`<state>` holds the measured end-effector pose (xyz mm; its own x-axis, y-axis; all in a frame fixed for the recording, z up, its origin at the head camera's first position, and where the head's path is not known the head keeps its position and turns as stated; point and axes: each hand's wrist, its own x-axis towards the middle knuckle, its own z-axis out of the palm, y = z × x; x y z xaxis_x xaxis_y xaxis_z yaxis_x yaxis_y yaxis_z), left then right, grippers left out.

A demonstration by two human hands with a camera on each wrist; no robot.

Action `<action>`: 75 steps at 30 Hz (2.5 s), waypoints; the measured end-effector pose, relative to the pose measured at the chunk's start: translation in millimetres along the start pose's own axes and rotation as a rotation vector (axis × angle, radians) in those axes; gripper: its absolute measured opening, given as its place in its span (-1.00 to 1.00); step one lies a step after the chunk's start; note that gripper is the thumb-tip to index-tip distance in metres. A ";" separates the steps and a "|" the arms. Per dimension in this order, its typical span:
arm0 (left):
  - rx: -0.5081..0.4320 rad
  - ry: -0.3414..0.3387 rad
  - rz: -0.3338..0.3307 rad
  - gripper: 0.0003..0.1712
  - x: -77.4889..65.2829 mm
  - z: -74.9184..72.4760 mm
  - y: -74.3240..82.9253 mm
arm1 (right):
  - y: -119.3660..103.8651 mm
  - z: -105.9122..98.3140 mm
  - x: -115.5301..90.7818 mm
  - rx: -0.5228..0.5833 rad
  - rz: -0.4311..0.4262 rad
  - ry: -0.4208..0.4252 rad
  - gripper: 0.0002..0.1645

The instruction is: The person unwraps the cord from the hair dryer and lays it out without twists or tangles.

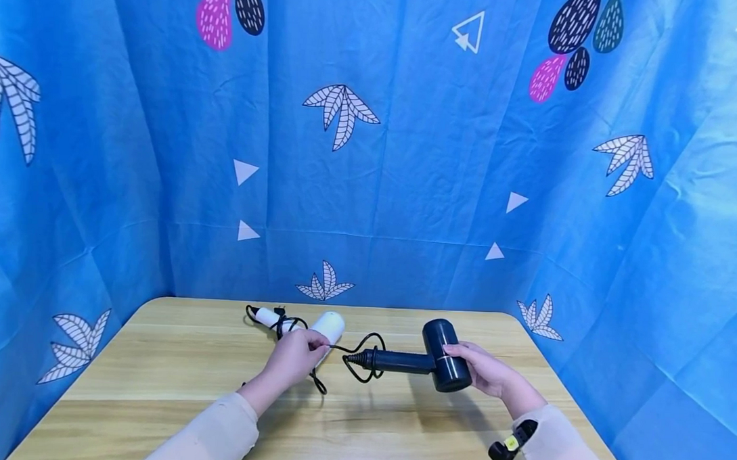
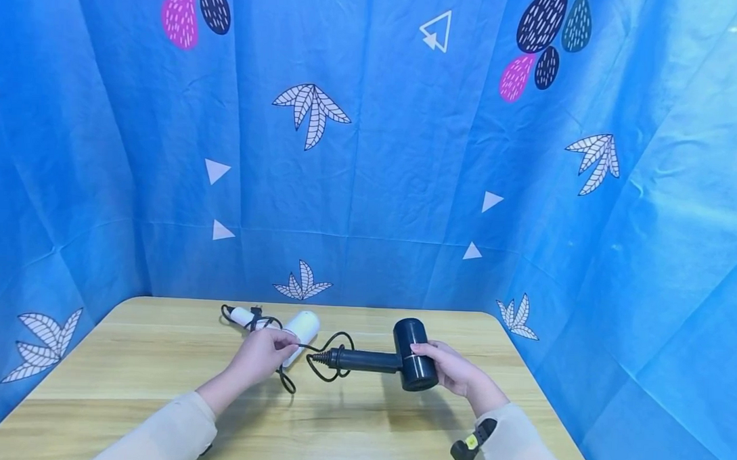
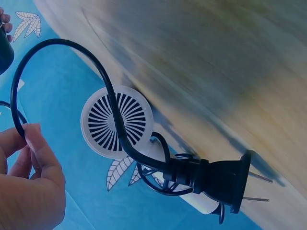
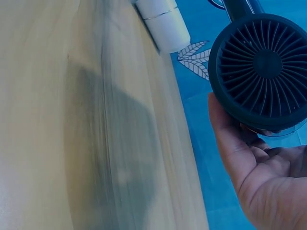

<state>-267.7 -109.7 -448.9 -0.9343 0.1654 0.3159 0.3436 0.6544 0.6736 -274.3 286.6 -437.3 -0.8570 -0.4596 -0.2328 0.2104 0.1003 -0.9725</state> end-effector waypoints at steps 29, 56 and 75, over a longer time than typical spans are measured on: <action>0.082 -0.385 0.316 -0.92 -16.2 -15.0 -12.4 | 3.0 -10.2 0.7 0.073 -0.037 -0.036 -0.14; 0.017 -0.375 0.370 -0.88 -12.0 -41.7 -2.4 | 12.7 -17.1 5.0 0.053 -0.039 0.077 -0.08; -0.191 -0.368 0.249 -0.83 -2.5 -71.7 -2.0 | 15.1 -19.6 5.3 0.028 -0.042 0.108 -0.07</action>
<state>-259.2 -164.4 -403.1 -0.7813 0.5724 0.2489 0.5401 0.4201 0.7293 -284.9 303.0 -453.4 -0.9108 -0.3648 -0.1936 0.1855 0.0574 -0.9810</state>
